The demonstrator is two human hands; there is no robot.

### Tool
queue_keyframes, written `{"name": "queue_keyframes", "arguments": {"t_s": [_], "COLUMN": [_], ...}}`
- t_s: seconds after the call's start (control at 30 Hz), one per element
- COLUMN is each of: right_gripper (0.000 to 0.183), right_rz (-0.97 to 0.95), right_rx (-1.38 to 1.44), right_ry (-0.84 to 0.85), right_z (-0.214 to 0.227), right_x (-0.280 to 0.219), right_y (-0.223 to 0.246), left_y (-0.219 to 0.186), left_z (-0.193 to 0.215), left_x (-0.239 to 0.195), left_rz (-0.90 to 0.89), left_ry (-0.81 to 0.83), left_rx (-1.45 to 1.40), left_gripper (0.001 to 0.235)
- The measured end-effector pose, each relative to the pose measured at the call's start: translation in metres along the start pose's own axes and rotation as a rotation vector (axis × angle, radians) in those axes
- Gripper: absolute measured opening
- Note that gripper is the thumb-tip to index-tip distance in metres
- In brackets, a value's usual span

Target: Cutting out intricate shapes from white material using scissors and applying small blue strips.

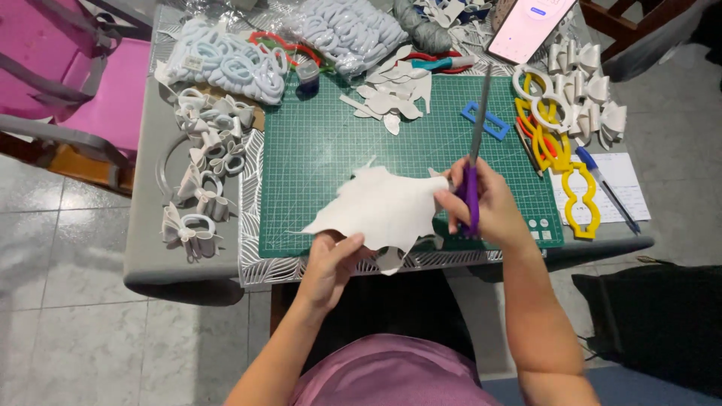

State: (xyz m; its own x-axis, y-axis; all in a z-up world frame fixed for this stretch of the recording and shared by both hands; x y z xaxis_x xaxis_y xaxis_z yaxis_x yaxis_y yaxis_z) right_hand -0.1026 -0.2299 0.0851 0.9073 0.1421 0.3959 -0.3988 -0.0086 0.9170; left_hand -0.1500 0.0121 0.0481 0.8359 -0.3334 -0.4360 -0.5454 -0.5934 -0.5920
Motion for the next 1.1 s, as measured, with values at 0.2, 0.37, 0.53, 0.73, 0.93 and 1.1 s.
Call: {"name": "queue_keyframes", "arguments": {"t_s": [0.2,0.37,0.53,0.73,0.93,1.1], "right_gripper": [0.018,0.020,0.021,0.028,0.051,0.065], "right_rz": [-0.084,-0.159,-0.167,0.048,-0.192,-0.428], "right_rx": [-0.161,-0.321,-0.410,-0.642,-0.173,-0.005], "right_ry": [0.402,0.638,0.716,0.344,0.345,0.455], "right_z": [-0.010,-0.002,-0.004,-0.001,-0.033,-0.051], "right_x": [0.040,0.061,0.068,0.027,-0.114,-0.172], "right_y": [0.020,0.022,0.032,0.061,0.039,0.027], "left_y": [-0.013,-0.006,-0.008,-0.015,0.023,0.042], "left_z": [-0.009,0.010,0.002,-0.018,-0.016,-0.017], "left_x": [-0.010,0.004,0.002,0.010,0.019,0.016], "left_rz": [0.182,0.424,0.449,0.493,0.333,0.031], "left_ry": [-0.034,0.013,-0.059,-0.165,-0.342,-0.397], "left_rx": [0.194,0.264,0.285,0.332,0.414,0.399], "left_gripper": [0.035,0.061,0.068,0.084,0.084,0.061]}}
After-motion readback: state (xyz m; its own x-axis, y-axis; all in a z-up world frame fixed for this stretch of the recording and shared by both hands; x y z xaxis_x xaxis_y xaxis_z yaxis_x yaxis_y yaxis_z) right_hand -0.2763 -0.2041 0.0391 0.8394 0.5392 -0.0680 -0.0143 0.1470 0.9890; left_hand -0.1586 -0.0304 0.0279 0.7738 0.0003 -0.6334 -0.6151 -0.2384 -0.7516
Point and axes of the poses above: each hand's wrist, its own x-axis towards the middle knuckle, its own z-axis out of the back of the hand, y = z × x, the point moved 3 cm from there along x, towards the middle knuckle, and after that the axes turned 14 degrees about z, right-handed, at the moved point
